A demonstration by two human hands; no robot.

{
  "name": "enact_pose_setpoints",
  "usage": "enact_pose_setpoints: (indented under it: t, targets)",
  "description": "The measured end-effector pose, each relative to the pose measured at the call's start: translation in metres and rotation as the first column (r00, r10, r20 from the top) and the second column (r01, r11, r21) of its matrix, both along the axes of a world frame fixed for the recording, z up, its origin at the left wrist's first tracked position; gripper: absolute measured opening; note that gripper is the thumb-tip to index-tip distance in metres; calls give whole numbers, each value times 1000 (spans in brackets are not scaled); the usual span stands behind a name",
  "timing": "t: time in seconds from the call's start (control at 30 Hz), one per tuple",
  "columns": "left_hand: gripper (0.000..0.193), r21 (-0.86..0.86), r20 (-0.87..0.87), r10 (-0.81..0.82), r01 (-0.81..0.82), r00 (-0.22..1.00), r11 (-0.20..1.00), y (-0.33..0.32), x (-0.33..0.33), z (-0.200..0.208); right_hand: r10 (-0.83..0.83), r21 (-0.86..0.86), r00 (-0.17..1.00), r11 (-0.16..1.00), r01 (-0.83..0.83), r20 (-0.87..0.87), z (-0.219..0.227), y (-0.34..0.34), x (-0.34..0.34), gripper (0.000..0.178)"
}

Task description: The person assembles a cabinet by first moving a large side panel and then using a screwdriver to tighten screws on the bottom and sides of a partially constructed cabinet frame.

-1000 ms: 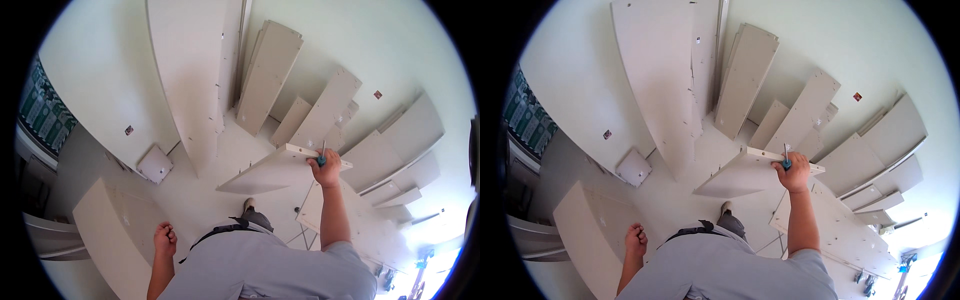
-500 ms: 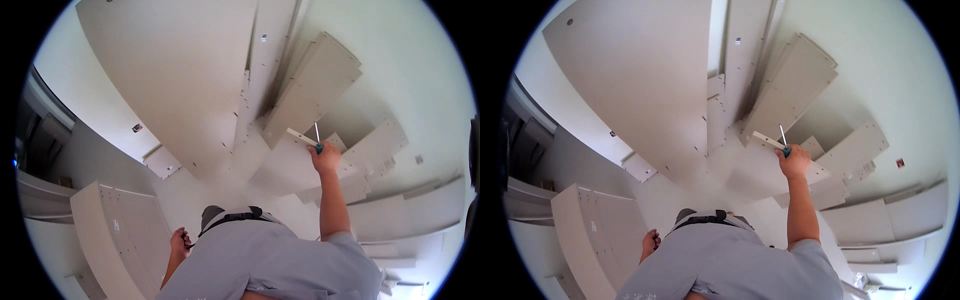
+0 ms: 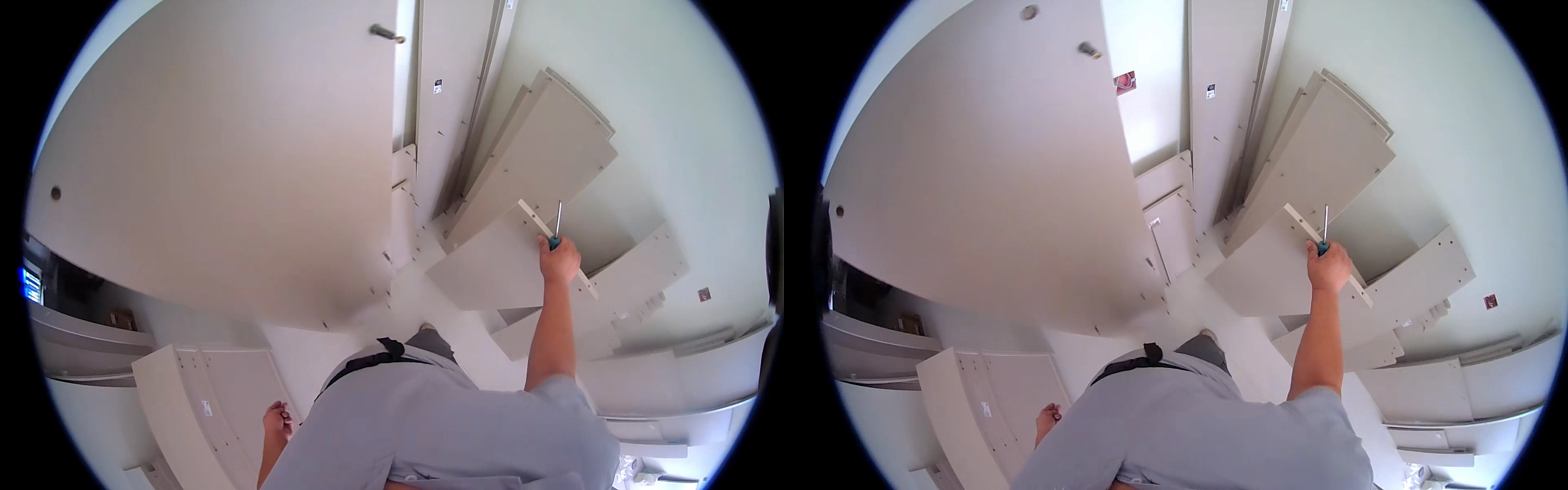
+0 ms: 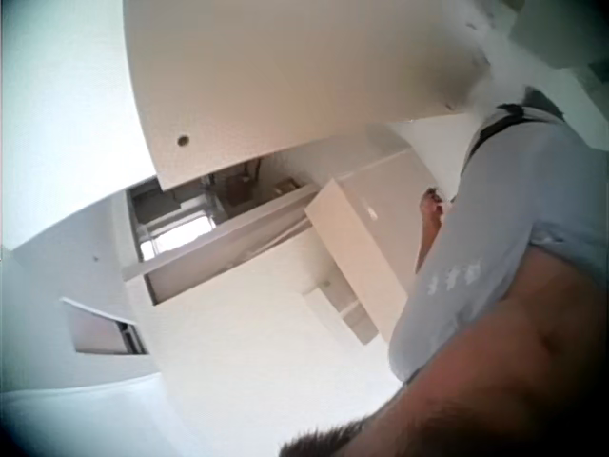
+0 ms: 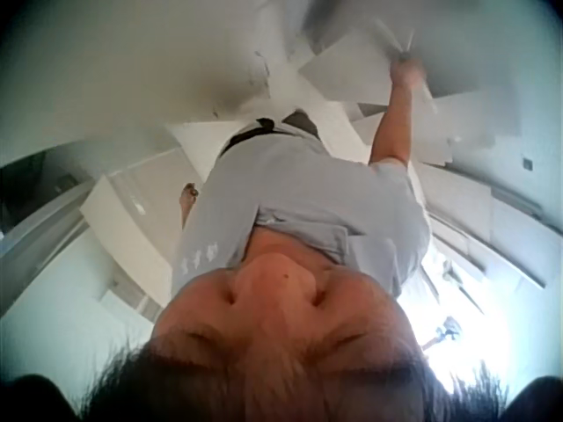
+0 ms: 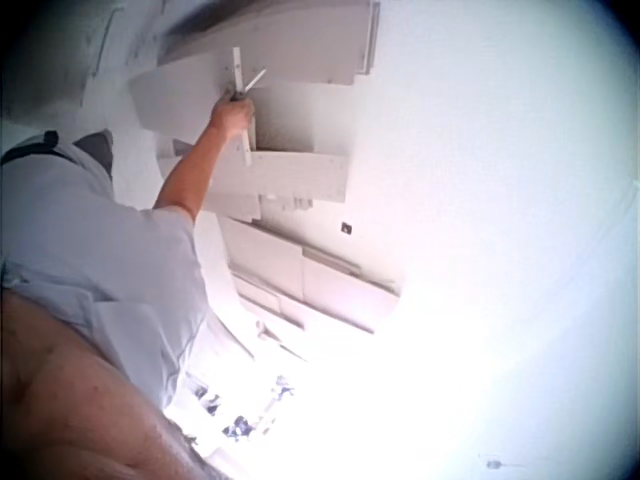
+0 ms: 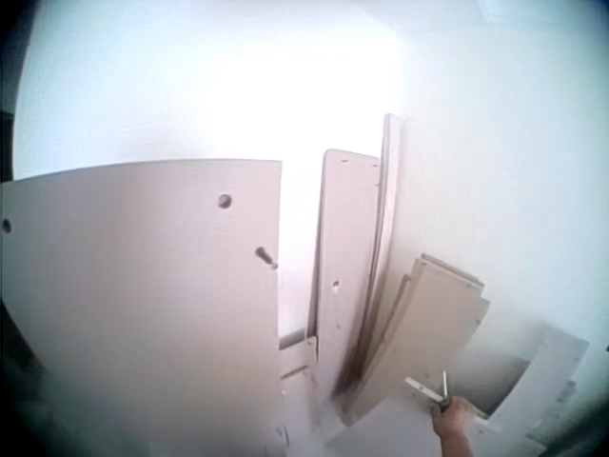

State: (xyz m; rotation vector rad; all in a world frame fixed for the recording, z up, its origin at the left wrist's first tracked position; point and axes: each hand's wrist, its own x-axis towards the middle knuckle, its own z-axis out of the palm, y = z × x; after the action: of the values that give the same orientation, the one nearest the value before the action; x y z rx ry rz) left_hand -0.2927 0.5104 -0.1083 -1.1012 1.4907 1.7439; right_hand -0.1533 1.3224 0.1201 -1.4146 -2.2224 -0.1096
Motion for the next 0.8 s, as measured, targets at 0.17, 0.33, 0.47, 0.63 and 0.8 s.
enact_pose_setpoints:
  t: [0.17, 0.33, 0.47, 0.63, 0.8]
  targets:
    - [23, 14, -97, 100, -99, 990, 995, 30, 2, 27, 7, 1, 1000, 1000, -7, -16, -1, 48, -39, 52]
    - [24, -37, -114, 88, -93, 990, 995, 70, 41, 2, 28, -61, 999, 998, -30, -25, -8, 87, -72, 45]
    - [25, -588, -171, -704, 502, 689, 634, 54, 74, -53, 59, -169, 998, 984, -53, 30, -6, 109, -103, 45]
    - [25, -536, -62, -575, 459, 815, 709, 98, 95, -54, 16, -223, 999, 975, -5, 50, -3, 141, -128, 45]
    - [26, -498, -6, -449, 387, 894, 777, 141, 113, -58, -30, -302, 993, 951, 65, 117, 4, 174, -156, 44]
